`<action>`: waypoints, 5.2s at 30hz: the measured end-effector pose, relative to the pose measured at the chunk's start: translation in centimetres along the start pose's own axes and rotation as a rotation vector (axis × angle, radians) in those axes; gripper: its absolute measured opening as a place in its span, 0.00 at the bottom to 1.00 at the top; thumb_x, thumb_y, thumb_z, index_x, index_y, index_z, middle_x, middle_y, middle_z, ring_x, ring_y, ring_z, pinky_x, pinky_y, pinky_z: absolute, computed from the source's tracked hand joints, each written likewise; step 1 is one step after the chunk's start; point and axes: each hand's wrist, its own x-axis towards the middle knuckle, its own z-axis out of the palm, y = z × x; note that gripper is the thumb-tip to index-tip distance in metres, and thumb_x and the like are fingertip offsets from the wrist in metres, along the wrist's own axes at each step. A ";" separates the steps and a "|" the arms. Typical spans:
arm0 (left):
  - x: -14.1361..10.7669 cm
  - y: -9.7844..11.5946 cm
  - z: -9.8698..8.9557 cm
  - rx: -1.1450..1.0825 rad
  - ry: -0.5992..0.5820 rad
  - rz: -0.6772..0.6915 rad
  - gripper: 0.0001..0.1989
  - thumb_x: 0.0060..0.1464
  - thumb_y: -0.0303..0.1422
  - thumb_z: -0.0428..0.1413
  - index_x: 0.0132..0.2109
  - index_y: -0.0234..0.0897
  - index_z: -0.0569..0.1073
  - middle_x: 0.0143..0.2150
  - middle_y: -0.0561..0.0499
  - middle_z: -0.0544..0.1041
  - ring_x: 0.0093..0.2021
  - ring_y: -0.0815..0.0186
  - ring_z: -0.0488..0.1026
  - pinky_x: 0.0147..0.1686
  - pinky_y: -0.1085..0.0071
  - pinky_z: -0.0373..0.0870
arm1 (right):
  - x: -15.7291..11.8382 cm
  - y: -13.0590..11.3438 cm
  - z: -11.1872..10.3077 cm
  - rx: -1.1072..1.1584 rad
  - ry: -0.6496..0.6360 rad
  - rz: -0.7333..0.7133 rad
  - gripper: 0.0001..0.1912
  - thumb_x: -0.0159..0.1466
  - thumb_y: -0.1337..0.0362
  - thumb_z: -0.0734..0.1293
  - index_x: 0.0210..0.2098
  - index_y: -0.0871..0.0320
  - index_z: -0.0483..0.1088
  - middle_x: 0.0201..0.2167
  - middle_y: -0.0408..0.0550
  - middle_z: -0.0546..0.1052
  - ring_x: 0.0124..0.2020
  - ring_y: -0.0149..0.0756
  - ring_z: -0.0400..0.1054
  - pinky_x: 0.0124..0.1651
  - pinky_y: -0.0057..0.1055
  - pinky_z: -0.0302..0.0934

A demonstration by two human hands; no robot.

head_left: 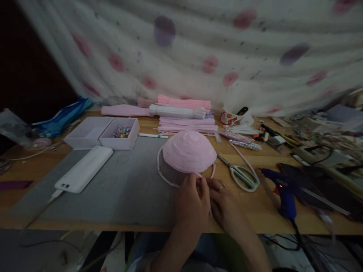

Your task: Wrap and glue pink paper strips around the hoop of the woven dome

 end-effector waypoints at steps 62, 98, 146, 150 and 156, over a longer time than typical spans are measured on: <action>-0.5 -2.1 -3.8 0.251 0.461 0.589 0.06 0.58 0.25 0.56 0.41 0.39 0.75 0.28 0.51 0.77 0.35 0.60 0.67 0.43 0.64 0.60 | 2.1 -2.8 -1.9 0.305 0.667 0.342 0.09 0.66 0.56 0.66 0.35 0.55 0.71 0.23 0.43 0.77 0.21 0.32 0.71 0.23 0.27 0.66; -1.2 -1.5 -3.9 0.128 0.385 0.550 0.09 0.58 0.26 0.57 0.43 0.44 0.77 0.27 0.54 0.76 0.35 0.60 0.64 0.37 0.65 0.56 | 0.4 -1.3 -1.4 0.361 0.718 0.453 0.11 0.62 0.53 0.67 0.34 0.54 0.73 0.23 0.44 0.78 0.20 0.35 0.73 0.22 0.26 0.68; 0.8 -6.4 -10.1 0.455 0.319 0.476 0.23 0.56 0.18 0.50 0.49 0.49 0.77 0.53 0.46 0.71 0.52 0.55 0.63 0.49 0.53 0.62 | -0.6 -2.3 0.8 0.062 0.429 0.214 0.07 0.66 0.62 0.64 0.36 0.54 0.74 0.26 0.44 0.82 0.25 0.35 0.76 0.26 0.25 0.69; 1.0 -5.9 -10.2 0.488 0.335 0.509 0.21 0.55 0.18 0.50 0.46 0.47 0.79 0.53 0.45 0.71 0.52 0.54 0.63 0.49 0.53 0.61 | -0.7 -2.1 0.8 0.057 0.402 0.223 0.07 0.66 0.62 0.64 0.37 0.54 0.74 0.27 0.43 0.81 0.25 0.35 0.76 0.26 0.24 0.68; 1.6 -5.3 -10.5 0.553 0.358 0.557 0.21 0.56 0.17 0.50 0.42 0.47 0.80 0.52 0.45 0.73 0.51 0.54 0.64 0.47 0.53 0.60 | -0.6 -2.1 0.9 0.076 0.400 0.253 0.08 0.66 0.60 0.63 0.36 0.54 0.75 0.28 0.44 0.82 0.26 0.36 0.76 0.26 0.25 0.69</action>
